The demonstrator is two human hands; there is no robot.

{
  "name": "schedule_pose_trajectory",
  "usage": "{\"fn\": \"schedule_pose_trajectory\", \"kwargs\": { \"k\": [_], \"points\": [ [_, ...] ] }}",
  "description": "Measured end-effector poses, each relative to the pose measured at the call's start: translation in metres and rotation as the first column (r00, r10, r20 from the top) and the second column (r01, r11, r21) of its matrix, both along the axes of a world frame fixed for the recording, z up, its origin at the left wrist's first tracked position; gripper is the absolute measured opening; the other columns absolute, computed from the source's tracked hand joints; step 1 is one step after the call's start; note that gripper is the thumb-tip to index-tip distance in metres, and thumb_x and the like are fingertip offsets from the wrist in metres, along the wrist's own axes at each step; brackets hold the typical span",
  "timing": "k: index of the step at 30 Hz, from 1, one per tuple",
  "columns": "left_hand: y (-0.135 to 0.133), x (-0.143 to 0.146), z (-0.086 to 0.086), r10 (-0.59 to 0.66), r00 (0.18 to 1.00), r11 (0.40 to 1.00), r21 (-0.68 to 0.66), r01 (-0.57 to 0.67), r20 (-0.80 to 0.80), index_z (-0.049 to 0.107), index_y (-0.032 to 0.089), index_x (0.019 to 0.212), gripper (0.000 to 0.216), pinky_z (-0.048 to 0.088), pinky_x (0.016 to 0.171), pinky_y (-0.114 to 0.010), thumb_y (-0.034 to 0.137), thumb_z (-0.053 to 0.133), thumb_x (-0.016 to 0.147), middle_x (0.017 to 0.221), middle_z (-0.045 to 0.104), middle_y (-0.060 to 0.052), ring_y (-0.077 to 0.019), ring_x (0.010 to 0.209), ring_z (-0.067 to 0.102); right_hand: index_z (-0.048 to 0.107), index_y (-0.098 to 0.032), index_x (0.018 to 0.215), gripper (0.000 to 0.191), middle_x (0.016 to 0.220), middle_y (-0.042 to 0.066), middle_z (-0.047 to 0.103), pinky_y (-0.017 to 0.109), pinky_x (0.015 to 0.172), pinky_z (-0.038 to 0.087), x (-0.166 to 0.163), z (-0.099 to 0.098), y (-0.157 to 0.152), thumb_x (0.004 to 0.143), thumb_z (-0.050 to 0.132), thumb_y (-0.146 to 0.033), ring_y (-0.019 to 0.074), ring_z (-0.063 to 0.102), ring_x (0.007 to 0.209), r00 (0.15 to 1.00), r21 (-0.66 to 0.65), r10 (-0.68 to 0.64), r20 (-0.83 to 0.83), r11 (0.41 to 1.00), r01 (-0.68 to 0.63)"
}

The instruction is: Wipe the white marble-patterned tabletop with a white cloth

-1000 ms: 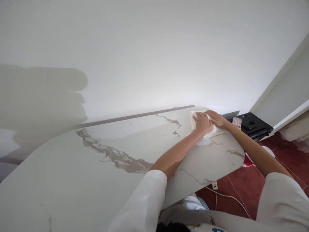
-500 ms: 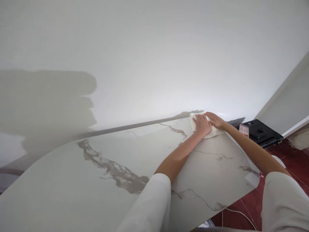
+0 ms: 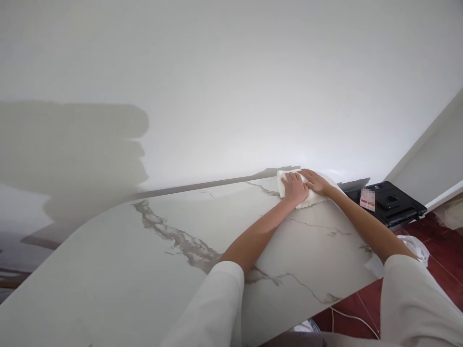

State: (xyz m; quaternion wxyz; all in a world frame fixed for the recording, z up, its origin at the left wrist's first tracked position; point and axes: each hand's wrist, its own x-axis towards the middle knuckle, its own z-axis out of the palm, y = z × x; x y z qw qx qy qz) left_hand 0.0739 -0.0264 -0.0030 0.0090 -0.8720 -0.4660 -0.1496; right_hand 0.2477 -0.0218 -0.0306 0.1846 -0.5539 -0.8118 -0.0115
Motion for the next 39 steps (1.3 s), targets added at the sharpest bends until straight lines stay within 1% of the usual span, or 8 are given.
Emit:
{"fn": "schedule_pose_trajectory", "kwargs": {
  "k": [7,10,13,20,28,33,36,39],
  "points": [
    [-0.004,-0.003,0.0,0.014,1.0,1.0,-0.004,-0.014,0.015,0.036,-0.001,0.139,0.058,0.026,0.109,-0.053,0.033,0.033,0.092,0.143,0.039,-0.024,-0.0366,0.136,0.03,0.032,-0.018,0.144,0.058,0.148,0.013,0.038,0.049,0.114,0.027,-0.002,0.0,-0.003,0.093,0.025,-0.043,0.026,0.031,0.138,1.0,-0.008,0.004,0.018,1.0,-0.004],
    [-0.015,-0.007,0.002,0.024,1.0,1.0,-0.016,-0.024,0.006,0.036,-0.001,0.14,0.059,0.025,0.109,-0.053,0.033,0.033,0.092,0.144,0.038,-0.024,-0.0367,0.137,0.029,0.031,-0.018,0.145,0.057,0.15,0.012,0.035,0.048,0.115,0.026,-0.005,0.001,-0.014,0.092,0.025,-0.04,0.0255,0.03,0.14,1.0,-0.021,0.01,0.027,1.0,-0.009],
    [-0.03,-0.012,0.003,0.026,1.0,0.999,-0.026,-0.026,0.0,0.035,-0.001,0.14,0.06,0.024,0.11,-0.054,0.034,0.033,0.092,0.146,0.037,-0.024,-0.0369,0.138,0.028,0.03,-0.021,0.146,0.056,0.151,0.01,0.034,0.05,0.116,0.025,-0.009,0.001,-0.029,0.092,0.026,-0.039,0.026,0.028,0.141,0.999,-0.033,-0.003,0.034,0.999,0.004],
    [-0.075,-0.022,0.003,-0.004,1.0,1.0,-0.027,0.004,-0.002,0.035,-0.003,0.14,0.06,0.025,0.108,-0.055,0.035,0.033,0.093,0.145,0.036,-0.026,-0.0385,0.137,0.028,0.024,-0.025,0.148,0.057,0.153,0.008,0.032,0.053,0.116,0.025,-0.018,0.002,-0.077,0.094,0.024,-0.04,0.0272,0.026,0.142,0.999,-0.043,0.009,0.043,0.999,-0.007],
    [-0.141,-0.038,0.007,-0.052,0.998,0.999,-0.002,0.052,-0.046,0.036,-0.002,0.14,0.061,0.028,0.106,-0.055,0.036,0.035,0.093,0.144,0.039,-0.026,-0.0396,0.136,0.031,0.024,-0.023,0.149,0.058,0.152,0.009,0.033,0.053,0.116,0.024,-0.03,0.002,-0.152,0.093,0.029,-0.039,0.0275,0.026,0.142,0.999,-0.048,-0.002,0.033,0.999,0.004],
    [-0.177,-0.046,0.008,-0.09,0.995,0.996,-0.012,0.09,-0.041,0.035,-0.005,0.14,0.062,0.028,0.106,-0.057,0.034,0.035,0.092,0.144,0.038,-0.029,-0.0412,0.135,0.032,0.024,-0.023,0.149,0.06,0.153,0.009,0.033,0.054,0.115,0.025,-0.037,0.002,-0.196,0.092,0.033,-0.036,0.0276,0.026,0.142,0.999,-0.05,-0.034,0.028,0.998,0.035],
    [-0.193,-0.049,0.009,-0.097,0.994,0.995,-0.015,0.096,-0.04,0.035,-0.004,0.14,0.062,0.028,0.107,-0.057,0.035,0.036,0.092,0.144,0.037,-0.029,-0.0412,0.135,0.031,0.023,-0.022,0.15,0.061,0.152,0.01,0.033,0.054,0.115,0.026,-0.041,0.005,-0.213,0.091,0.034,-0.035,0.0278,0.027,0.142,0.999,-0.051,-0.03,0.043,0.998,0.032],
    [-0.202,-0.052,0.008,-0.106,0.994,0.994,-0.016,0.106,-0.032,0.035,-0.004,0.141,0.062,0.027,0.107,-0.058,0.035,0.036,0.092,0.144,0.037,-0.028,-0.041,0.136,0.03,0.023,-0.024,0.149,0.061,0.151,0.01,0.035,0.055,0.114,0.028,-0.046,0.007,-0.221,0.09,0.035,-0.033,0.0284,0.029,0.141,0.998,-0.044,-0.035,0.057,0.998,0.038]
  ]
}}
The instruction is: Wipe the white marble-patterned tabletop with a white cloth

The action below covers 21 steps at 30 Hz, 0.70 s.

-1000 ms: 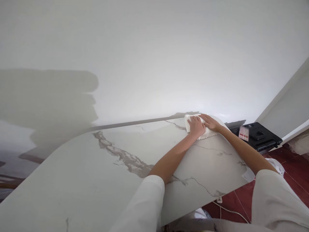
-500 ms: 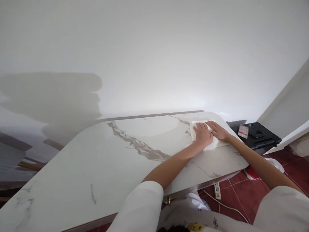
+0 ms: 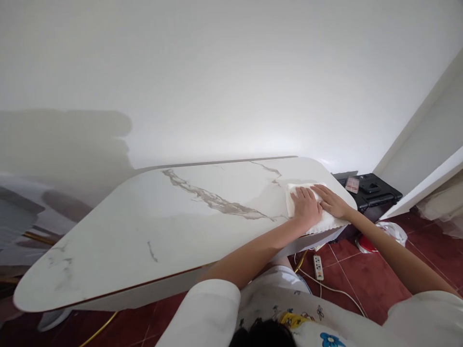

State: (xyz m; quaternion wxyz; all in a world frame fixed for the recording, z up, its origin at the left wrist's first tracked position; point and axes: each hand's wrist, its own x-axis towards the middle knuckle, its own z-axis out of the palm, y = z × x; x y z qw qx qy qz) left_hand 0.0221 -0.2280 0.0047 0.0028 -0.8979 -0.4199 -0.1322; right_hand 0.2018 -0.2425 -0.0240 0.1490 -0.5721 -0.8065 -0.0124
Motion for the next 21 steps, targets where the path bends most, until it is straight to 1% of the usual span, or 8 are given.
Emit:
{"fn": "schedule_pose_trajectory", "kwargs": {
  "k": [4,9,12,16,21],
  "points": [
    [0.0,-0.013,-0.001,0.0,1.0,1.0,0.004,0.0,-0.002,0.035,-0.005,0.14,0.062,0.028,0.106,-0.057,0.035,0.036,0.092,0.144,0.037,-0.029,-0.0412,0.136,0.03,0.026,-0.023,0.148,0.06,0.149,0.01,0.038,0.053,0.113,0.03,-0.016,-0.001,0.001,0.09,0.036,-0.033,0.0284,0.031,0.139,1.0,0.032,-0.006,0.0,0.999,0.006],
    [0.003,-0.048,0.002,0.013,0.999,1.0,0.007,-0.013,-0.045,0.034,-0.001,0.141,0.06,0.029,0.107,-0.055,0.033,0.034,0.092,0.145,0.037,-0.026,-0.0391,0.136,0.031,0.026,-0.023,0.148,0.059,0.15,0.01,0.036,0.052,0.113,0.03,-0.049,-0.007,0.01,0.09,0.034,-0.032,0.0286,0.028,0.14,1.0,0.049,-0.006,-0.002,0.999,0.006],
    [0.01,-0.062,0.005,0.039,0.996,0.999,0.013,-0.038,-0.08,0.035,0.0,0.14,0.058,0.029,0.106,-0.055,0.033,0.034,0.092,0.144,0.038,-0.025,-0.0387,0.135,0.031,0.027,-0.023,0.147,0.058,0.149,0.01,0.037,0.052,0.112,0.03,-0.064,-0.008,0.022,0.09,0.034,-0.032,0.0288,0.028,0.14,1.0,0.04,0.001,-0.019,0.999,0.0],
    [0.037,-0.064,0.005,0.069,0.993,0.997,0.03,-0.066,-0.092,0.037,0.0,0.138,0.057,0.031,0.104,-0.054,0.032,0.034,0.092,0.142,0.04,-0.025,-0.0387,0.133,0.033,0.03,-0.022,0.146,0.057,0.148,0.011,0.038,0.052,0.112,0.03,-0.069,-0.006,0.052,0.09,0.035,-0.033,0.0296,0.03,0.139,0.999,0.023,0.028,-0.044,0.999,-0.027],
    [0.087,-0.057,0.002,0.088,0.996,0.995,0.042,-0.087,-0.032,0.041,0.003,0.135,0.053,0.03,0.104,-0.052,0.032,0.034,0.092,0.139,0.043,-0.022,-0.0363,0.131,0.034,0.033,-0.018,0.143,0.055,0.147,0.013,0.039,0.053,0.112,0.029,-0.064,-0.001,0.106,0.09,0.034,-0.032,0.0299,0.033,0.137,0.998,0.013,0.035,-0.052,0.999,-0.035]
  ]
}}
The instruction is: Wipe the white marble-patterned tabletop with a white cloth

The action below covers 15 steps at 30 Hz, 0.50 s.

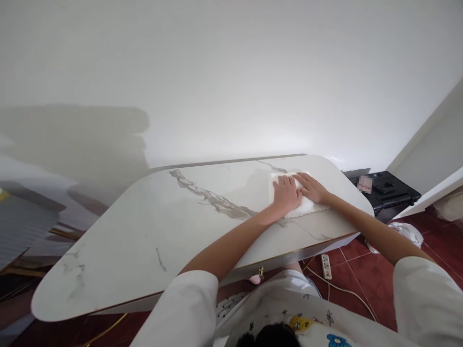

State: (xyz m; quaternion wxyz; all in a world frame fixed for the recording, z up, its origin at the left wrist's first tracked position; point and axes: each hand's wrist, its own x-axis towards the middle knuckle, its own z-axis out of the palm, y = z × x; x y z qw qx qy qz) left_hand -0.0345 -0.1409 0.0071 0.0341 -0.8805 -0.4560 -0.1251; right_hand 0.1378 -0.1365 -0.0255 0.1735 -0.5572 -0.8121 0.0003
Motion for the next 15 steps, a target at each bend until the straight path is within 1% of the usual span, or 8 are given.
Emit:
{"fn": "schedule_pose_trajectory", "kwargs": {
  "k": [5,8,11,15],
  "points": [
    [0.049,0.006,0.0,0.034,0.999,0.999,-0.031,-0.033,0.032,0.043,0.009,0.134,0.048,0.028,0.106,-0.049,0.032,0.035,0.092,0.137,0.046,-0.019,-0.0332,0.131,0.033,0.034,-0.018,0.142,0.054,0.146,0.013,0.04,0.051,0.112,0.03,0.005,0.002,0.051,0.09,0.032,-0.032,0.029,0.033,0.136,1.0,-0.005,0.009,0.0,1.0,-0.009],
    [0.074,0.01,-0.001,0.036,0.998,0.999,-0.022,-0.035,0.052,0.045,0.01,0.132,0.047,0.028,0.106,-0.047,0.032,0.035,0.092,0.136,0.047,-0.017,-0.0322,0.13,0.034,0.034,-0.021,0.143,0.054,0.144,0.01,0.041,0.05,0.113,0.03,0.008,0.002,0.076,0.09,0.032,-0.031,0.0274,0.034,0.135,1.0,0.011,0.007,-0.015,1.0,-0.007],
    [0.094,0.014,-0.004,0.05,0.996,0.999,-0.002,-0.05,0.078,0.046,0.009,0.13,0.046,0.028,0.106,-0.046,0.031,0.036,0.091,0.134,0.047,-0.017,-0.0319,0.13,0.034,0.034,-0.023,0.142,0.053,0.144,0.009,0.042,0.051,0.112,0.031,0.012,0.001,0.095,0.09,0.031,-0.029,0.0273,0.035,0.135,1.0,0.024,0.013,-0.026,1.0,-0.012],
    [0.113,0.018,-0.005,0.054,0.994,0.999,-0.008,-0.053,0.092,0.045,0.01,0.13,0.045,0.029,0.106,-0.046,0.031,0.036,0.092,0.133,0.048,-0.016,-0.0312,0.128,0.035,0.035,-0.019,0.142,0.054,0.145,0.011,0.041,0.051,0.112,0.031,0.016,-0.001,0.116,0.089,0.031,-0.028,0.0287,0.034,0.136,1.0,0.028,0.015,-0.02,0.999,-0.014]
  ]
}}
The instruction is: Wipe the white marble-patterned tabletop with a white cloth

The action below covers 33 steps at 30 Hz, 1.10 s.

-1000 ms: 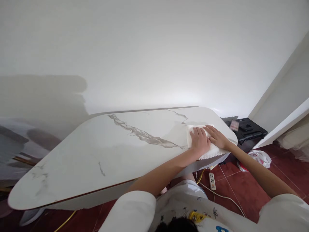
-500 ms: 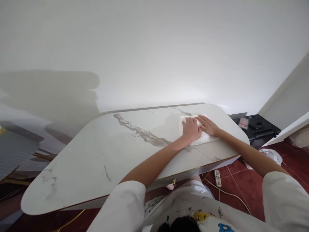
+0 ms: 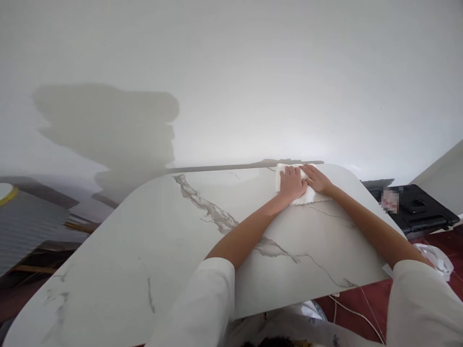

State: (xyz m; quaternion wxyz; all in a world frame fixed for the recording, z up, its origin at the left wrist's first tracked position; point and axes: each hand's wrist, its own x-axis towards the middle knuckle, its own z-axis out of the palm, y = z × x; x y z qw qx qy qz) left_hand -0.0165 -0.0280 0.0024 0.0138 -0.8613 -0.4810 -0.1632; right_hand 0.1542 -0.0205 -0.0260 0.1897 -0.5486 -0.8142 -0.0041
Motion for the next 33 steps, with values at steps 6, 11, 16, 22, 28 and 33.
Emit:
{"fn": "schedule_pose_trajectory", "kwargs": {
  "k": [6,11,16,22,28,33],
  "points": [
    [0.02,0.003,0.003,0.007,1.0,1.0,-0.008,-0.007,-0.008,0.045,0.009,0.131,0.047,0.029,0.106,-0.046,0.031,0.035,0.092,0.136,0.047,-0.016,-0.0311,0.129,0.035,0.036,-0.018,0.142,0.054,0.143,0.012,0.044,0.052,0.112,0.031,0.002,0.002,0.022,0.09,0.03,-0.03,0.0298,0.038,0.133,1.0,0.0,0.01,-0.002,1.0,-0.01],
    [0.026,0.003,0.004,-0.005,1.0,1.0,-0.022,0.005,-0.011,0.043,0.008,0.133,0.048,0.028,0.107,-0.046,0.031,0.033,0.092,0.138,0.045,-0.017,-0.032,0.131,0.033,0.036,-0.021,0.142,0.052,0.14,0.011,0.046,0.053,0.109,0.033,0.002,0.005,0.027,0.091,0.029,-0.034,0.0311,0.039,0.131,1.0,0.001,0.006,-0.014,1.0,-0.006],
    [0.025,-0.017,0.006,-0.002,1.0,0.999,-0.04,0.001,-0.025,0.041,0.008,0.134,0.049,0.026,0.107,-0.046,0.031,0.034,0.091,0.138,0.044,-0.017,-0.0324,0.132,0.031,0.033,-0.02,0.144,0.054,0.142,0.011,0.044,0.053,0.11,0.032,-0.015,0.001,0.032,0.093,0.025,-0.038,0.0317,0.037,0.133,0.999,0.021,0.031,0.015,0.999,-0.032],
    [0.036,-0.066,0.005,0.032,0.999,0.999,0.001,-0.032,-0.026,0.044,0.01,0.13,0.046,0.029,0.106,-0.043,0.032,0.035,0.091,0.133,0.048,-0.014,-0.0302,0.128,0.036,0.032,-0.021,0.144,0.054,0.145,0.009,0.04,0.053,0.111,0.03,-0.065,-0.004,0.05,0.095,0.027,-0.042,0.0331,0.035,0.133,0.999,0.018,0.045,0.0,0.999,-0.045],
    [0.04,-0.083,0.003,0.068,0.997,0.998,0.004,-0.068,-0.027,0.045,0.011,0.128,0.044,0.03,0.105,-0.042,0.032,0.035,0.091,0.132,0.049,-0.015,-0.0297,0.126,0.04,0.034,-0.017,0.143,0.053,0.145,0.011,0.041,0.05,0.111,0.03,-0.086,0.002,0.054,0.095,0.027,-0.039,0.0314,0.036,0.133,0.998,0.004,0.057,-0.002,0.998,-0.057],
    [0.036,-0.081,0.003,0.061,0.998,0.998,0.016,-0.061,-0.006,0.046,0.01,0.128,0.044,0.029,0.106,-0.045,0.032,0.036,0.09,0.136,0.047,-0.017,-0.0319,0.13,0.037,0.034,-0.014,0.144,0.056,0.147,0.014,0.038,0.05,0.111,0.03,-0.087,0.004,0.047,0.093,0.029,-0.036,0.0307,0.033,0.136,1.0,-0.012,0.021,0.019,1.0,-0.021]
  ]
}}
